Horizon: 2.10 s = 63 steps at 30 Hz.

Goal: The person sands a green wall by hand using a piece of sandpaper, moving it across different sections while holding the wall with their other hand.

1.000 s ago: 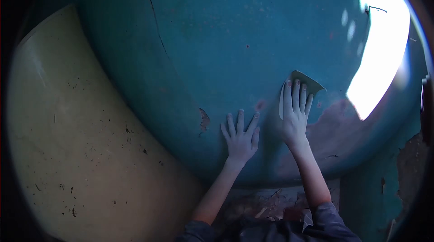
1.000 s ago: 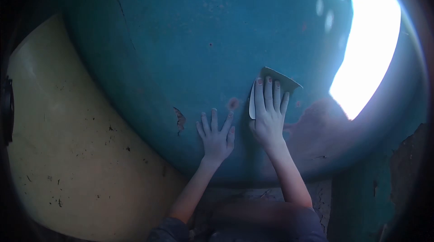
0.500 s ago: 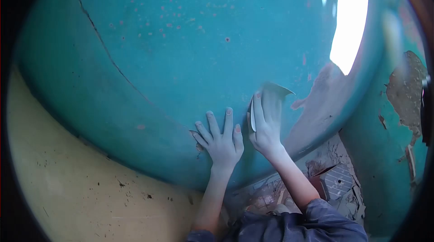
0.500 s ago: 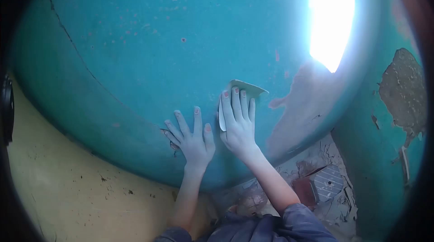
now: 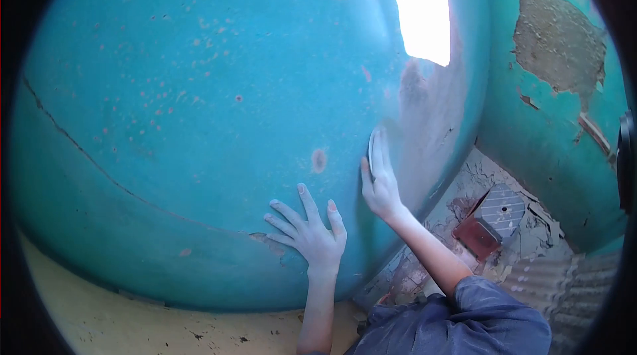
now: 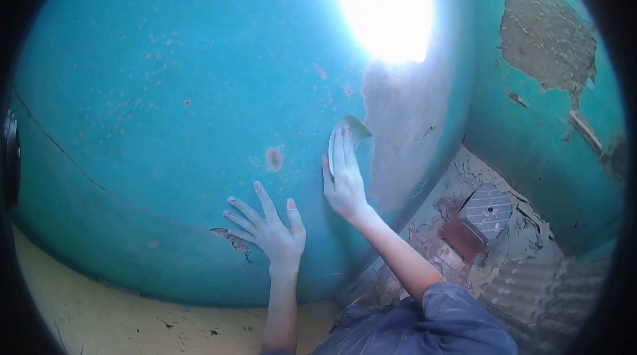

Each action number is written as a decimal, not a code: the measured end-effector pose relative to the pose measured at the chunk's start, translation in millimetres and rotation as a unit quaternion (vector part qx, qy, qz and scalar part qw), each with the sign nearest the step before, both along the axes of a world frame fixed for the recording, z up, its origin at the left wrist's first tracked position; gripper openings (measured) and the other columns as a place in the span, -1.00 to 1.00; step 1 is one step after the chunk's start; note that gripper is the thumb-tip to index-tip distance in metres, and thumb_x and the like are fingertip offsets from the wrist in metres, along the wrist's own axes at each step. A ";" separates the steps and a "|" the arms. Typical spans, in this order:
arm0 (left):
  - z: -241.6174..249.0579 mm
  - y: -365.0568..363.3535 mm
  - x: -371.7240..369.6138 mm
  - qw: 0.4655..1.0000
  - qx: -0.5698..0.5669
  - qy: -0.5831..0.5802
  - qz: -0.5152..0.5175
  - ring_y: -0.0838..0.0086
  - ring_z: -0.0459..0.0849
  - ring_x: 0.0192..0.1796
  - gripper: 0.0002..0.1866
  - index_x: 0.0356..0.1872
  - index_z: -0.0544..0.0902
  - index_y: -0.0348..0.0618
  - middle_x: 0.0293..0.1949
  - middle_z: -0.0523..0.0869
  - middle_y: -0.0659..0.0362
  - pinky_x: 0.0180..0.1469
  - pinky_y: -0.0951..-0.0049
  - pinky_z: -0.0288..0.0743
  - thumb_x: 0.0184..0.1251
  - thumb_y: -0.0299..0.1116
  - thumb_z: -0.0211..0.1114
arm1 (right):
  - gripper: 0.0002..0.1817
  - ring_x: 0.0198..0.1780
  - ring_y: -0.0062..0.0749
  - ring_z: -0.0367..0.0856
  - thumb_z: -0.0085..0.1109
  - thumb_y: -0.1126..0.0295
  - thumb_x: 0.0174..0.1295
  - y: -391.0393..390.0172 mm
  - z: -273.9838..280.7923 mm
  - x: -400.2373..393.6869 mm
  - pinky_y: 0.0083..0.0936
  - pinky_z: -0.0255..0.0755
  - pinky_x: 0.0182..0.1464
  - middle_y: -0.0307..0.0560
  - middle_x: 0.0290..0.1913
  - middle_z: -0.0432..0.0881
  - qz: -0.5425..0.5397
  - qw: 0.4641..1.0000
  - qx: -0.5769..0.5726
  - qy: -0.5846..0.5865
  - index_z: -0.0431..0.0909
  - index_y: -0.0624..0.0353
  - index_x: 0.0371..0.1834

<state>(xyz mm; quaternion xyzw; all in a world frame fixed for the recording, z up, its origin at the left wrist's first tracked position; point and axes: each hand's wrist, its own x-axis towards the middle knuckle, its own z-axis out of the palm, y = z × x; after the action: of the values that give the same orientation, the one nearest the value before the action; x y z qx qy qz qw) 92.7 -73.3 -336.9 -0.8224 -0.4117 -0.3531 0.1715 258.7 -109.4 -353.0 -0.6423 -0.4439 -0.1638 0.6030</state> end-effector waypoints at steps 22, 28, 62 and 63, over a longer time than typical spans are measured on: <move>-12.4 3.2 14.3 0.995 -0.103 -0.005 -0.016 -0.67 -0.47 0.55 -0.14 0.69 0.00 0.01 0.59 -0.36 -0.51 0.36 -0.73 -0.41 0.54 0.18 0.03 | -0.42 0.59 0.33 0.14 -0.10 0.36 0.58 -7.5 -38.4 8.8 0.04 0.01 0.59 0.46 0.57 0.18 -0.073 0.997 -0.039 -0.001 0.17 0.48 0.55; -14.4 3.5 16.7 0.995 -0.099 -0.012 -0.017 -0.76 -0.42 0.51 -0.16 0.69 0.03 0.05 0.58 -0.32 -0.55 0.30 -0.79 -0.37 0.54 0.19 0.03 | -0.42 0.60 0.33 0.11 -0.10 0.35 0.58 -4.0 9.1 86.4 0.04 0.05 0.58 0.49 0.56 0.17 -0.104 0.994 0.005 0.031 0.17 0.50 0.53; -40.0 -33.3 115.5 0.971 -0.171 -0.164 0.017 -0.61 -0.57 0.55 -0.18 0.67 0.07 -0.08 0.61 -0.40 -0.46 0.41 -0.65 -0.52 0.55 0.05 0.10 | -0.35 0.63 0.30 0.07 0.02 0.43 0.47 -18.8 -25.2 124.7 0.07 -0.03 0.60 0.44 0.59 0.16 0.013 0.997 -0.017 -0.069 0.15 0.47 0.57; -37.9 -39.6 127.0 0.970 -0.174 -0.167 0.031 -0.61 -0.57 0.55 -0.18 0.67 0.07 -0.08 0.61 -0.40 -0.46 0.41 -0.65 -0.52 0.55 0.05 0.10 | -0.34 0.64 0.30 0.05 0.03 0.42 0.47 -21.9 -45.2 124.4 0.12 -0.06 0.60 0.44 0.59 0.15 0.029 0.996 -0.038 -0.073 0.13 0.48 0.58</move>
<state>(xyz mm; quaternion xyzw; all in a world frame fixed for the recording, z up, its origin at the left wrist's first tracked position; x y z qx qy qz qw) 219.7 -112.9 -374.8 -0.7559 -0.5150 -0.4028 -0.0347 383.1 -131.3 -398.2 -0.6382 -0.5109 -0.1759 0.5484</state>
